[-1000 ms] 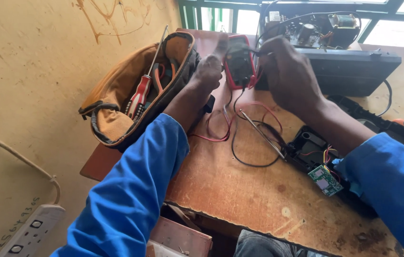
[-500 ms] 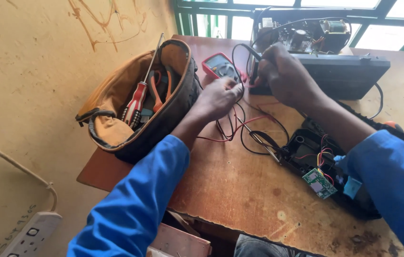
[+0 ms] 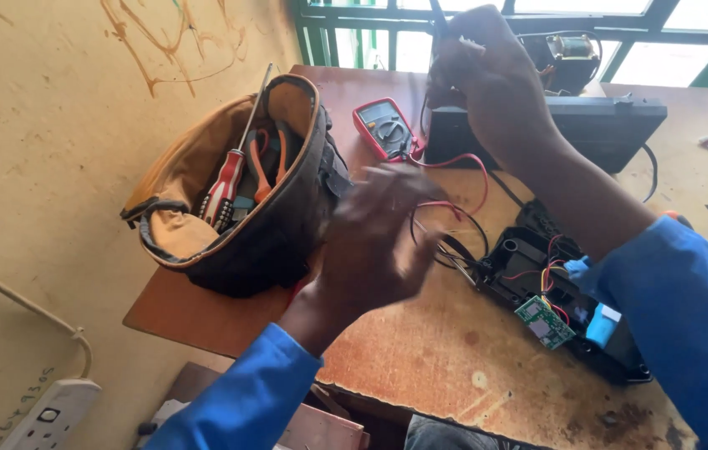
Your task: Testing a circuit board with a multimeter and soldering a wire connection
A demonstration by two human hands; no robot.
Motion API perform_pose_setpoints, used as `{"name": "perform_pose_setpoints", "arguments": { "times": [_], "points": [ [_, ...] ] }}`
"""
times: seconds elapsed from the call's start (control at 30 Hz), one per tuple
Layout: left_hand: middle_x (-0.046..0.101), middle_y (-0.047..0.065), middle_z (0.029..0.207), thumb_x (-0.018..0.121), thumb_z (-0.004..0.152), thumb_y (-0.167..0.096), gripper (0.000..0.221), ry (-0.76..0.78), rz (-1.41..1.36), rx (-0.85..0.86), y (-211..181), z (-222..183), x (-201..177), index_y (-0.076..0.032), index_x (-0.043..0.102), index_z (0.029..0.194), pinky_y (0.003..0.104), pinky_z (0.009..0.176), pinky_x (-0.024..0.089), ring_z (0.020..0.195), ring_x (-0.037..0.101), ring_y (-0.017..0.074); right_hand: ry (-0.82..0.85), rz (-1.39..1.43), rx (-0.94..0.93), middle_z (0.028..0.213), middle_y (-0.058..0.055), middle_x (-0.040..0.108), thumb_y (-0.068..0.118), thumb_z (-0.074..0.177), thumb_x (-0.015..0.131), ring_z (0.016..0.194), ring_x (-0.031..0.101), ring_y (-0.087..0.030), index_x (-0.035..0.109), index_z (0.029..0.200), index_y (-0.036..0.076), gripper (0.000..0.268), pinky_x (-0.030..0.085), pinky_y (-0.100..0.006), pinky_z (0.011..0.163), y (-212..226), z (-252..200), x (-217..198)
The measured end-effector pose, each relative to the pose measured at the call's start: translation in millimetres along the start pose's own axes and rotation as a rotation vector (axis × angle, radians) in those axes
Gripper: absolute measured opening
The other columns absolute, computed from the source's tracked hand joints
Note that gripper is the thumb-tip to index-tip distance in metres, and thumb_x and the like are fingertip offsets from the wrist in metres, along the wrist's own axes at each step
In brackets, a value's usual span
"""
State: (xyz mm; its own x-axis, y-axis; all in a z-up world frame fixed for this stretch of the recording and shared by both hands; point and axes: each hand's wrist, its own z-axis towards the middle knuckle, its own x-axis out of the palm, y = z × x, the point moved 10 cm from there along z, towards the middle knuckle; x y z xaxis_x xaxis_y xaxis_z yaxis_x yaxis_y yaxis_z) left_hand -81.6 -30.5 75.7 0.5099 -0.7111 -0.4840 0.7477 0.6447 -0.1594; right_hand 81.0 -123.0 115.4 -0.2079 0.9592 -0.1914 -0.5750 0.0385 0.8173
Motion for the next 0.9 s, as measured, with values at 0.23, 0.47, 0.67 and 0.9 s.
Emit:
{"name": "perform_pose_setpoints", "arguments": {
  "times": [0.23,0.47,0.67,0.9],
  "points": [
    [0.065,0.006,0.093,0.065,0.085,-0.011,0.005,0.558,0.228,0.132,51.2,-33.9,86.5,-0.015,0.061,0.085,0.043,0.067,0.05,0.093,0.066,0.0267,0.123,-0.39,-0.046,0.07,0.003,0.045,0.026,0.108,0.066,0.064,0.04,-0.012,0.048,0.074,0.015,0.039,0.034,-0.03,0.065,-17.3,-6.3,0.9],
    [0.07,0.009,0.067,0.077,0.072,-0.054,0.04,0.708,0.208,0.044,68.5,-41.0,70.6,-0.014,0.072,0.072,0.047,0.073,0.051,0.082,0.069,0.0309,0.312,-0.368,0.403,0.052,-0.007,0.054,0.033,0.112,0.047,0.051,0.057,-0.019,0.072,0.08,0.005,0.05,0.043,-0.032,0.052,-87.9,-22.6,1.7],
    [0.057,0.0,0.05,0.074,0.071,-0.032,0.017,0.656,0.533,-0.002,101.1,-49.0,75.2,-0.024,0.065,0.06,0.041,0.063,0.044,0.06,0.065,0.0256,0.423,-0.493,0.532,0.069,-0.018,0.071,0.033,0.109,0.042,0.066,0.074,-0.028,0.078,0.105,0.001,0.048,0.056,-0.038,0.057,-88.1,-37.3,13.7],
    [0.051,0.001,0.049,0.074,0.072,-0.028,0.018,0.209,0.832,-0.187,100.4,-22.2,31.7,-0.018,0.064,0.062,0.041,0.051,0.048,0.055,0.062,0.0245,0.477,-0.193,0.635,0.095,-0.03,0.076,0.036,0.105,0.043,0.086,0.078,-0.042,0.073,0.114,-0.002,0.049,0.064,-0.054,0.072,-72.1,-53.2,41.7]
  ]
}}
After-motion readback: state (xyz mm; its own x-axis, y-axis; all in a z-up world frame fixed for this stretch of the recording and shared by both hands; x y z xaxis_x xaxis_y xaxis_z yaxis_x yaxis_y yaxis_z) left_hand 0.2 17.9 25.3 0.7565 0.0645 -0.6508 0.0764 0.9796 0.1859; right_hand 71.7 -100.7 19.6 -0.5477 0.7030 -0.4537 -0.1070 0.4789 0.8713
